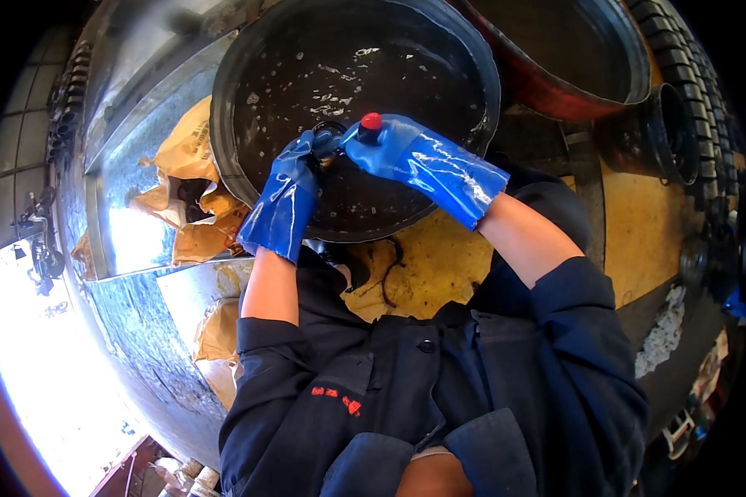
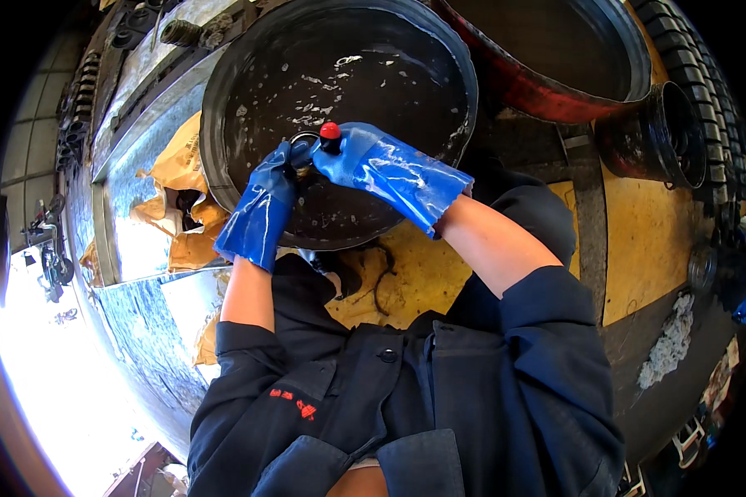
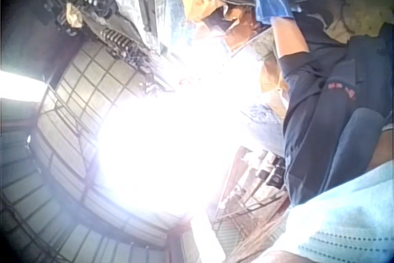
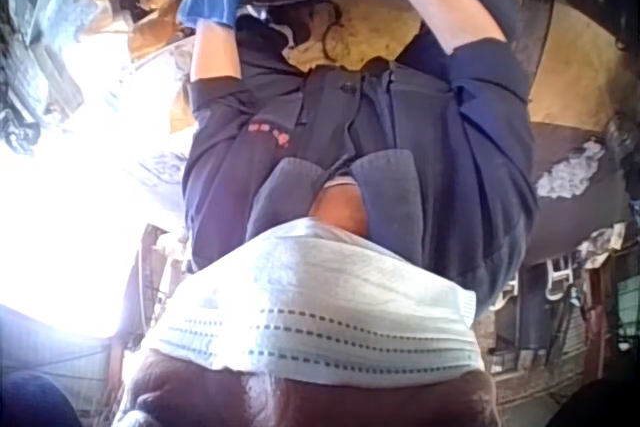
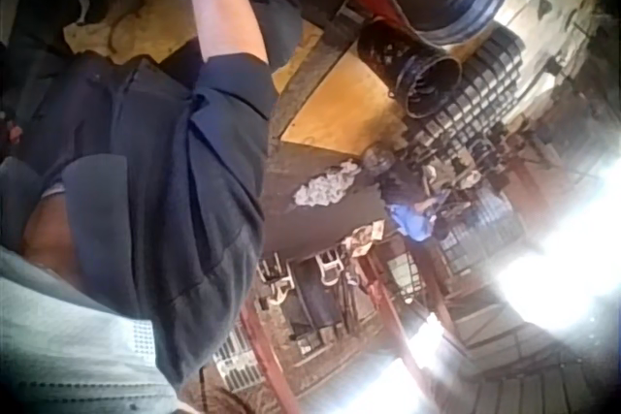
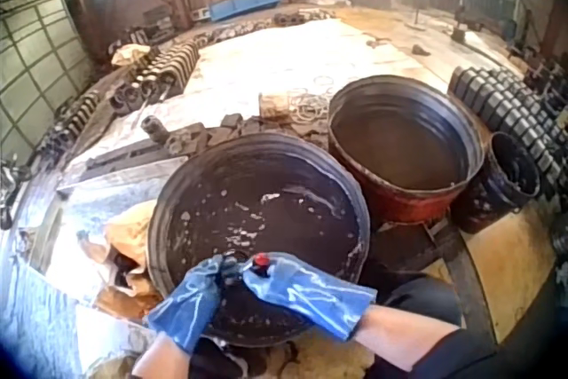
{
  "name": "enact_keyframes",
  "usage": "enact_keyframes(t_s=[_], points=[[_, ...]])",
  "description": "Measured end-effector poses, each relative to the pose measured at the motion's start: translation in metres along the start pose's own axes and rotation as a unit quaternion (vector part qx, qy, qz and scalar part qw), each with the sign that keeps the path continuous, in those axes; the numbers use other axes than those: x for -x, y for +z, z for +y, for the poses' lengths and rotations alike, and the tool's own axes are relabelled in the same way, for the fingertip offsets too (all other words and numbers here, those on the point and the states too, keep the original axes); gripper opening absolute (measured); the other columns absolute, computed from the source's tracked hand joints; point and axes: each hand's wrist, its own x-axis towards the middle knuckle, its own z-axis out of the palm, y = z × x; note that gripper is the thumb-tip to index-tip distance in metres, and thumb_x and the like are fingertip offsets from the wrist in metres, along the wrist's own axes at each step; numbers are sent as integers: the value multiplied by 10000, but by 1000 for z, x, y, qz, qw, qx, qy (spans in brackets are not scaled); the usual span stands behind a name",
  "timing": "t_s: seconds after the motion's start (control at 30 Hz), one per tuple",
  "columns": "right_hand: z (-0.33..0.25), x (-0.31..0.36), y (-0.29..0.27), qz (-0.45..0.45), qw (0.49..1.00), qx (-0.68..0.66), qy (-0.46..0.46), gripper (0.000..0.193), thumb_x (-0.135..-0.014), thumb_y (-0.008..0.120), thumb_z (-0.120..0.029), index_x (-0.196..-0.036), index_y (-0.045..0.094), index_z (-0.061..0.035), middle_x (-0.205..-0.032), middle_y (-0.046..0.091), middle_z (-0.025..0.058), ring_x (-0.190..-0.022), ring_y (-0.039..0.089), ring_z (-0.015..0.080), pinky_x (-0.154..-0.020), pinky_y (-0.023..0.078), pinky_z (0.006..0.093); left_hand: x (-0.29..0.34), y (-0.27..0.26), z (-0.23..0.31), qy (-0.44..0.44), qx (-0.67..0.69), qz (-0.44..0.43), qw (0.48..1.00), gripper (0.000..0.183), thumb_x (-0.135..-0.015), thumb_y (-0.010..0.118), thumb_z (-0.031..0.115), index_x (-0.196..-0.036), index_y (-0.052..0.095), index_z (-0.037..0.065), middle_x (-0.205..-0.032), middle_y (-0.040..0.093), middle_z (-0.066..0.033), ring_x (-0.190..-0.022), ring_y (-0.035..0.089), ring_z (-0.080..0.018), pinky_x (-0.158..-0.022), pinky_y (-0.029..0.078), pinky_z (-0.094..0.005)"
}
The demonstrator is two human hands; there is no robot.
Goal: The person scrubs a metal ring in a bucket of liquid with a red-handled brush.
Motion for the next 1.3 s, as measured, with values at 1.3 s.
enact_keyframes(t_s=[1.3], points=[[30,-33,-17,141,980,-132,54,362,-959,666,-415,-983,765,-68,-816,739,57,-755,683,148,-735,532,314,11,-24,8,181,-108,214,954,406,-843,680,-12,-1225,747,109,-1051,775,-141,-944,770,-298,-815,616,-348]])
